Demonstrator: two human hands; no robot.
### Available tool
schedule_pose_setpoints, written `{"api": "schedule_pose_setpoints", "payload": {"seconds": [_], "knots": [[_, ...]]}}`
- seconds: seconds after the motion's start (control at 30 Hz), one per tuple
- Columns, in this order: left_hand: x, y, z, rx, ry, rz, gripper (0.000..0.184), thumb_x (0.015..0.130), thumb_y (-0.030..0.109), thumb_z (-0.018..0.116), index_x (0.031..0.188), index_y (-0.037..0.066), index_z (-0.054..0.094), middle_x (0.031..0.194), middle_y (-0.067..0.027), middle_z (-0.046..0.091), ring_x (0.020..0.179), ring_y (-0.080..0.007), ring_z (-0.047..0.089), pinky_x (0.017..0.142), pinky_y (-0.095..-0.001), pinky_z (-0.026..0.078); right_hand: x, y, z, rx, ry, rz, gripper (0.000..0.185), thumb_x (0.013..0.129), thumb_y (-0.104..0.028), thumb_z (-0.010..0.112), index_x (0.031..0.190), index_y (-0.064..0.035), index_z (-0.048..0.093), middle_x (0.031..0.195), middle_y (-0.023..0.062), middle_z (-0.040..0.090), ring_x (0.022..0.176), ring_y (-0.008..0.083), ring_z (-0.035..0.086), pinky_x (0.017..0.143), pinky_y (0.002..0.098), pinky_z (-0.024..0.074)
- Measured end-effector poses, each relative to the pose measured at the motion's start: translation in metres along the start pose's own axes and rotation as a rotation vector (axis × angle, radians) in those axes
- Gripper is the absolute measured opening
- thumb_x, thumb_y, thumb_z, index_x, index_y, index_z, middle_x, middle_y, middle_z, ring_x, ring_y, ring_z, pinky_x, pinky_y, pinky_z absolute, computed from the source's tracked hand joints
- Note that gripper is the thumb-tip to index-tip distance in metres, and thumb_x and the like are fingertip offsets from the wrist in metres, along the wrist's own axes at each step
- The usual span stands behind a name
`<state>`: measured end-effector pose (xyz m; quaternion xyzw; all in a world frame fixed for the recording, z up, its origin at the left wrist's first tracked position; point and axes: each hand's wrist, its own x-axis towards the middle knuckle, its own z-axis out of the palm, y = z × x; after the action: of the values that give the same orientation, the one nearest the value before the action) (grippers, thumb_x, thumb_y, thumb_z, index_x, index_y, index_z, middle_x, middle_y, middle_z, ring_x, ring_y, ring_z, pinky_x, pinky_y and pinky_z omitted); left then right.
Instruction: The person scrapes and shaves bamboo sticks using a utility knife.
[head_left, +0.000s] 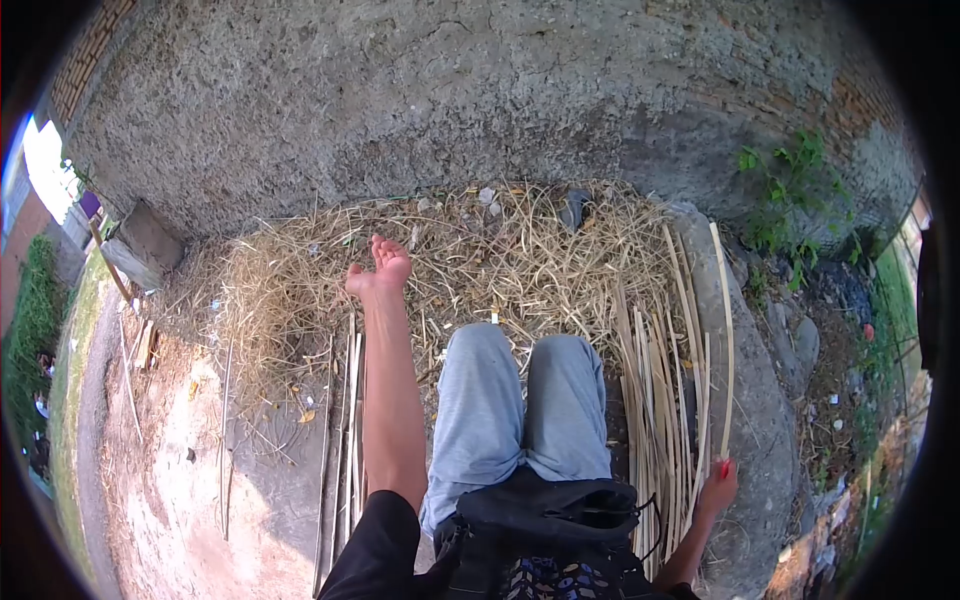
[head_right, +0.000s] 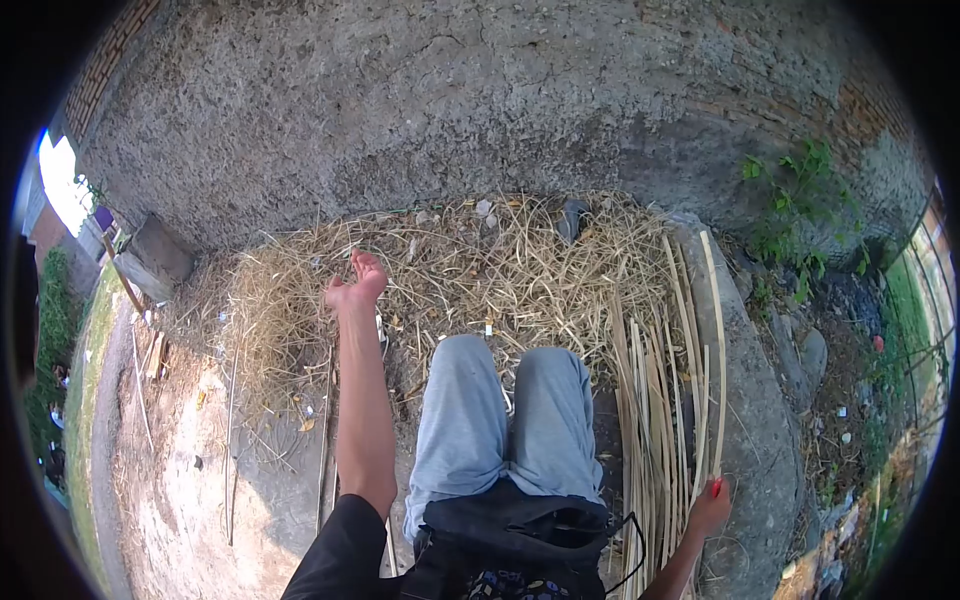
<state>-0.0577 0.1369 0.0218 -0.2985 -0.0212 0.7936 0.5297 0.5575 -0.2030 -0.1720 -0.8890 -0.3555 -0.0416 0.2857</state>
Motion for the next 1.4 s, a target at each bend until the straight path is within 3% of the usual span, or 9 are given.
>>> {"api": "schedule_pose_setpoints", "payload": {"seconds": [0.27,0.5,0.57,0.67,0.8,0.83,0.93,1.27,1.4], "knots": [[-0.004,-0.059,-0.036,0.165,-0.019,0.047,0.046,0.092,0.042,0.04,0.113,0.001,0.046,0.099,-0.0142,0.06,0.072,-0.0209,0.057,0.058,-0.0326,0.047,-0.01,0.03,-0.034,-0.161,0.074,0.023,0.037,0.085,-0.021,0.065,0.12,-0.0087,0.064,0.097,0.0207,0.068,0.086,0.0388,0.066,0.074,0.0452,0.0503],[-0.074,-0.034,-0.142,2.397,-1.155,1.129,0.045,0.084,0.027,0.066,0.122,0.007,0.055,0.118,-0.0145,0.058,0.105,-0.0334,0.06,0.089,-0.0439,0.048,-0.013,0.024,-0.022,-0.11,0.091,0.067,0.029,0.082,-0.019,0.068,0.11,-0.0135,0.068,0.089,0.0192,0.068,0.08,0.0403,0.063,0.07,0.0486,0.0481],[-0.082,-0.002,-0.17,2.886,-1.586,0.927,0.051,0.081,0.031,0.069,0.125,0.008,0.056,0.135,-0.0176,0.049,0.125,-0.0377,0.046,0.103,-0.0468,0.038,-0.012,0.019,-0.017,-0.136,0.064,0.084,0.029,0.081,-0.02,0.068,0.109,-0.0137,0.069,0.088,0.0189,0.068,0.08,0.0397,0.064,0.07,0.0482,0.0488],[-0.065,0.045,-0.182,2.727,-1.246,0.739,0.058,0.08,0.035,0.071,0.13,0.012,0.053,0.144,-0.0168,0.04,0.133,-0.0365,0.035,0.108,-0.0493,0.031,-0.008,0.021,-0.007,-0.121,0.025,0.077,0.03,0.087,-0.028,0.064,0.11,-0.0105,0.067,0.088,0.0233,0.066,0.082,0.0436,0.063,0.07,0.0501,0.0487],[-0.068,0.061,-0.184,2.666,-0.578,0.664,0.056,0.086,0.036,0.061,0.136,0.015,0.048,0.141,-0.0178,0.042,0.128,-0.0388,0.042,0.104,-0.0446,0.037,-0.01,0.014,0.005,-0.107,0.041,0.057,0.029,0.085,-0.032,0.065,0.105,-0.0112,0.068,0.083,0.0213,0.066,0.078,0.0436,0.062,0.068,0.0521,0.0479],[-0.064,0.064,-0.196,2.587,-0.628,0.873,0.046,0.09,0.032,0.053,0.132,0.013,0.053,0.134,-0.0196,0.049,0.116,-0.0369,0.054,0.096,-0.0407,0.044,-0.01,0.017,0.011,-0.108,0.028,0.049,0.029,0.085,-0.033,0.065,0.103,-0.0107,0.069,0.082,0.0209,0.066,0.076,0.0436,0.062,0.067,0.0526,0.0472],[-0.051,0.083,-0.211,2.425,-0.331,0.701,0.039,0.092,0.026,0.051,0.126,0.008,0.058,0.121,-0.0189,0.059,0.105,-0.0326,0.062,0.089,-0.0375,0.048,-0.016,-0.002,0.008,-0.086,0.004,0.036,0.029,0.082,-0.02,0.07,0.107,-0.0077,0.069,0.082,0.0201,0.067,0.073,0.0398,0.064,0.064,0.0472,0.0472],[-0.101,0.098,-0.244,2.472,-0.422,0.68,0.043,0.099,0.025,0.041,0.13,-0.002,0.051,0.121,-0.0273,0.057,0.113,-0.0403,0.054,0.095,-0.0427,0.043,-0.01,-0.028,0.001,0.062,-0.045,-0.166,0.028,0.073,-0.016,0.076,0.099,-0.0082,0.071,0.084,0.0176,0.069,0.076,0.036,0.067,0.066,0.0417,0.0514],[-0.136,0.08,-0.224,2.512,-0.427,0.81,0.041,0.092,0.014,0.055,0.129,-0.004,0.05,0.124,-0.0251,0.054,0.113,-0.0387,0.054,0.095,-0.0415,0.043,0.001,-0.07,-0.017,0.14,-0.124,-0.28,0.025,0.069,-0.018,0.076,0.093,-0.01,0.072,0.076,0.0162,0.067,0.069,0.0358,0.065,0.062,0.0409,0.0506]]}}
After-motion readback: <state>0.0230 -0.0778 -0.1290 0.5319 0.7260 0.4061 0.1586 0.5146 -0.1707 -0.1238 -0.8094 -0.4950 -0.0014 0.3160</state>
